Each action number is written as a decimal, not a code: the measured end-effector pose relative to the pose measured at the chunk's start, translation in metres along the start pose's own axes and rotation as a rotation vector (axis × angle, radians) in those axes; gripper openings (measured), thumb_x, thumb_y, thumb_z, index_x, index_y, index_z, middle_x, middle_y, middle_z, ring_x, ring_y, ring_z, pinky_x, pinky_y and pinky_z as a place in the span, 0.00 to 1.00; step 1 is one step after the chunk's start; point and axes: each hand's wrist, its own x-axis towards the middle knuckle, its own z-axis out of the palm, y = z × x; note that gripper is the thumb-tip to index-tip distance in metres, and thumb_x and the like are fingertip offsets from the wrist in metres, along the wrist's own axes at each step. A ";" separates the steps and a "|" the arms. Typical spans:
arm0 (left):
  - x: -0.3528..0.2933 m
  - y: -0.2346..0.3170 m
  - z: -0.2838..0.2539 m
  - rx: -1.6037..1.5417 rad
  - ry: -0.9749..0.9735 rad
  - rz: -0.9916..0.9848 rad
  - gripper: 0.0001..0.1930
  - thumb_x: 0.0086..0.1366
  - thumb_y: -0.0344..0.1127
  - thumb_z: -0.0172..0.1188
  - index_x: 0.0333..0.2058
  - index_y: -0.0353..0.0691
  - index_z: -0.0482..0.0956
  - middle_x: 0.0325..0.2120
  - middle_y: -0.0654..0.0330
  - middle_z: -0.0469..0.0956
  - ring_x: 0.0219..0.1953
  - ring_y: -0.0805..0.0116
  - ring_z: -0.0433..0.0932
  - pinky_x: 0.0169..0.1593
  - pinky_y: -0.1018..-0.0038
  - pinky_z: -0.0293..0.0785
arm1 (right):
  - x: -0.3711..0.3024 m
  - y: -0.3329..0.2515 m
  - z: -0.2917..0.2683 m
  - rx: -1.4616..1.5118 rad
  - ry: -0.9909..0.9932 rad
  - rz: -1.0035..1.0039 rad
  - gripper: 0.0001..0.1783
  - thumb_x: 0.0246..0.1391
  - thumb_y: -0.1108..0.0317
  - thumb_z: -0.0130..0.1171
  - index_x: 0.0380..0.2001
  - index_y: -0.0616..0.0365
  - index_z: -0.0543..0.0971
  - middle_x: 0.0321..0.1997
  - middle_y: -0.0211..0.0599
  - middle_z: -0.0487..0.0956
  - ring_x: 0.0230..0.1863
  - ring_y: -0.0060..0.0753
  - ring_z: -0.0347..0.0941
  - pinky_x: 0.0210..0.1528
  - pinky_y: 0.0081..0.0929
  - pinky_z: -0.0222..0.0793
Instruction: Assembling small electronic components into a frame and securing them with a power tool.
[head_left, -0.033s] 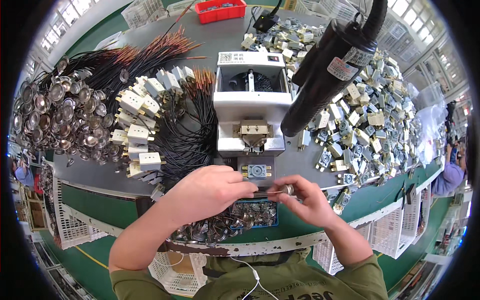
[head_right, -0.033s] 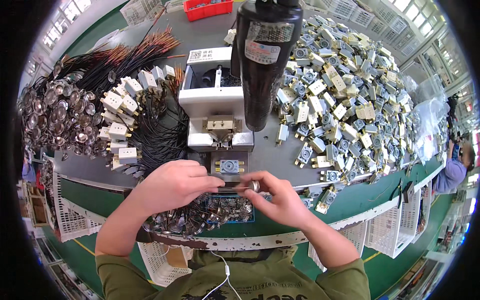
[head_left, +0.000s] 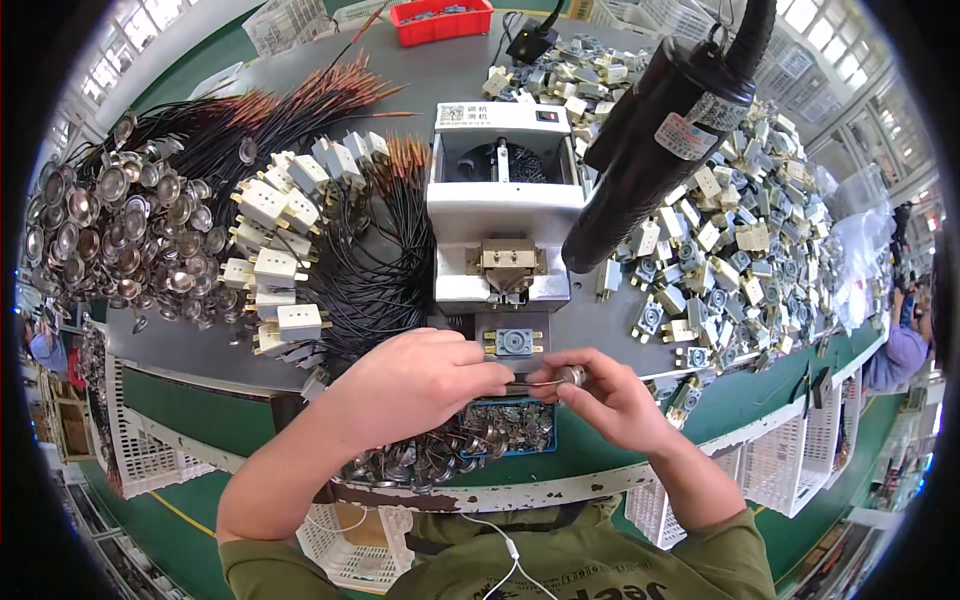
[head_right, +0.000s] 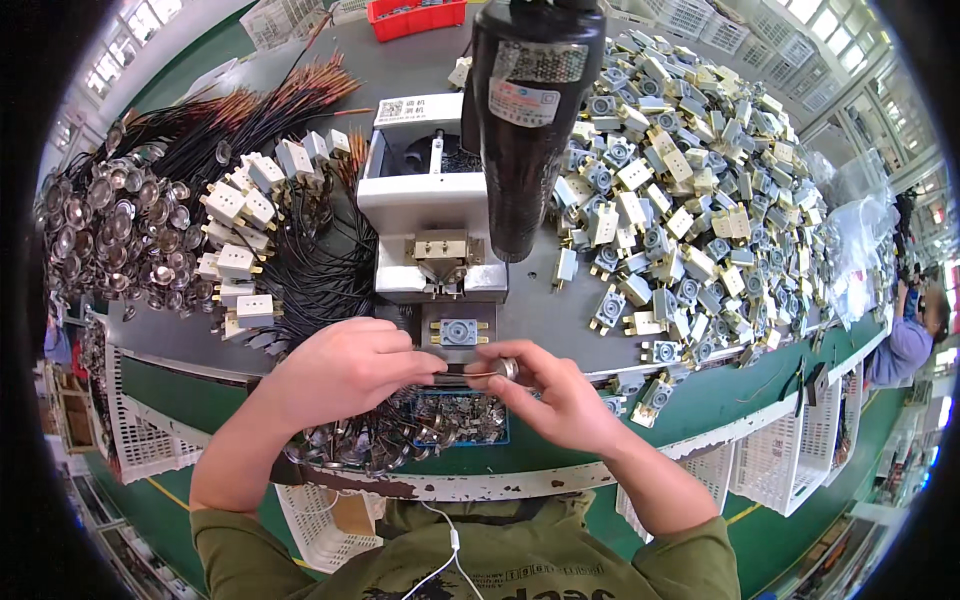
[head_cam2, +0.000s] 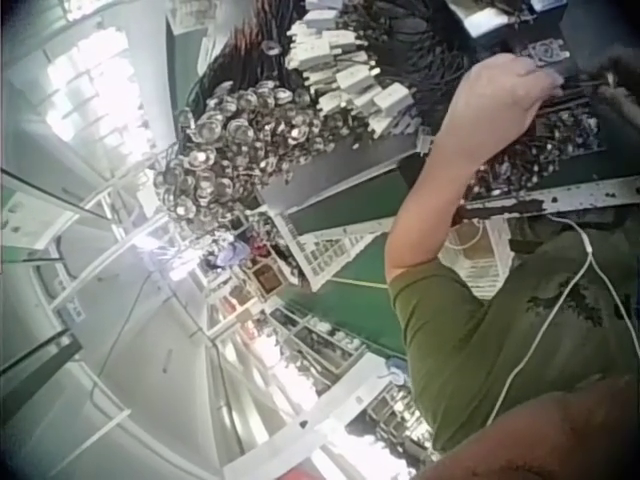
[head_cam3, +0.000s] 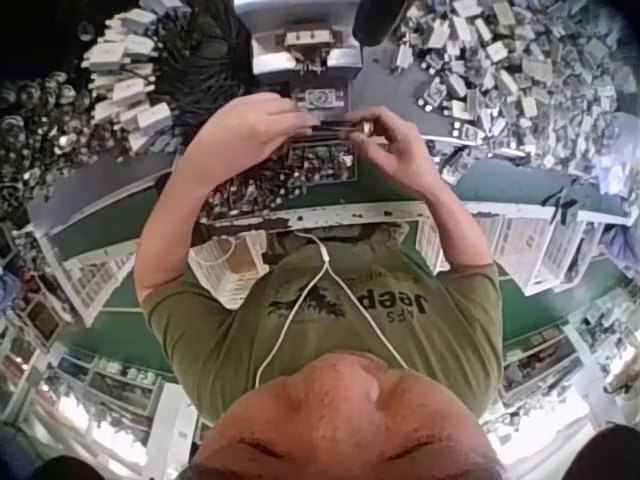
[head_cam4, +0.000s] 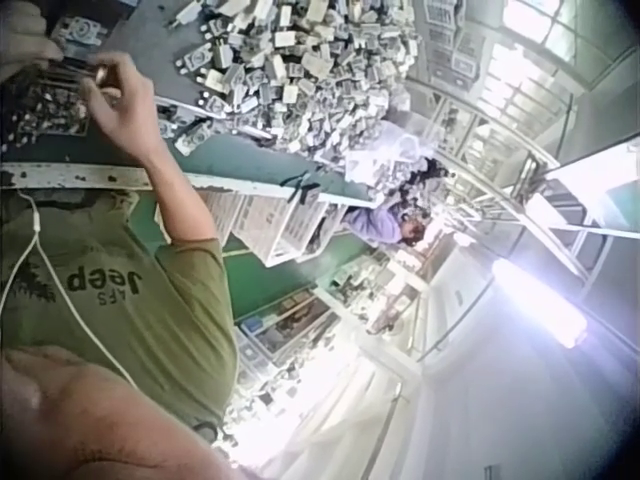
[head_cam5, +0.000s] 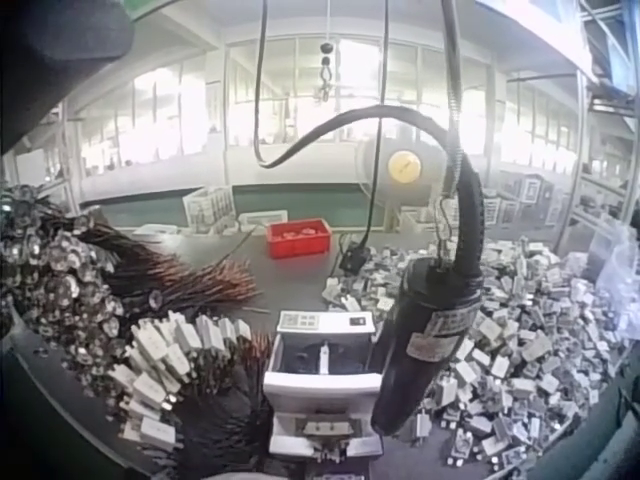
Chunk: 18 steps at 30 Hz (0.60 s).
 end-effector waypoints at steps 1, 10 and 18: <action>0.000 0.000 -0.003 -0.002 0.000 -0.001 0.10 0.60 0.35 0.67 0.40 0.43 0.83 0.23 0.62 0.73 0.28 0.62 0.75 0.33 0.66 0.73 | 0.002 -0.001 0.002 0.176 -0.040 0.040 0.18 0.68 0.76 0.50 0.59 0.67 0.67 0.55 0.51 0.78 0.57 0.39 0.76 0.60 0.37 0.74; 0.002 0.001 -0.013 -0.064 0.010 -0.051 0.10 0.61 0.36 0.66 0.39 0.40 0.83 0.24 0.60 0.75 0.29 0.60 0.76 0.35 0.65 0.73 | 0.014 -0.002 0.007 0.564 -0.080 0.136 0.24 0.73 0.69 0.43 0.67 0.67 0.61 0.62 0.55 0.74 0.62 0.45 0.73 0.64 0.41 0.71; 0.000 -0.005 0.034 -0.160 0.103 -0.054 0.10 0.60 0.36 0.67 0.39 0.39 0.82 0.25 0.59 0.78 0.29 0.59 0.78 0.36 0.65 0.76 | 0.011 -0.008 0.052 0.691 0.459 -0.220 0.14 0.71 0.71 0.46 0.55 0.67 0.71 0.47 0.44 0.81 0.49 0.32 0.78 0.55 0.33 0.74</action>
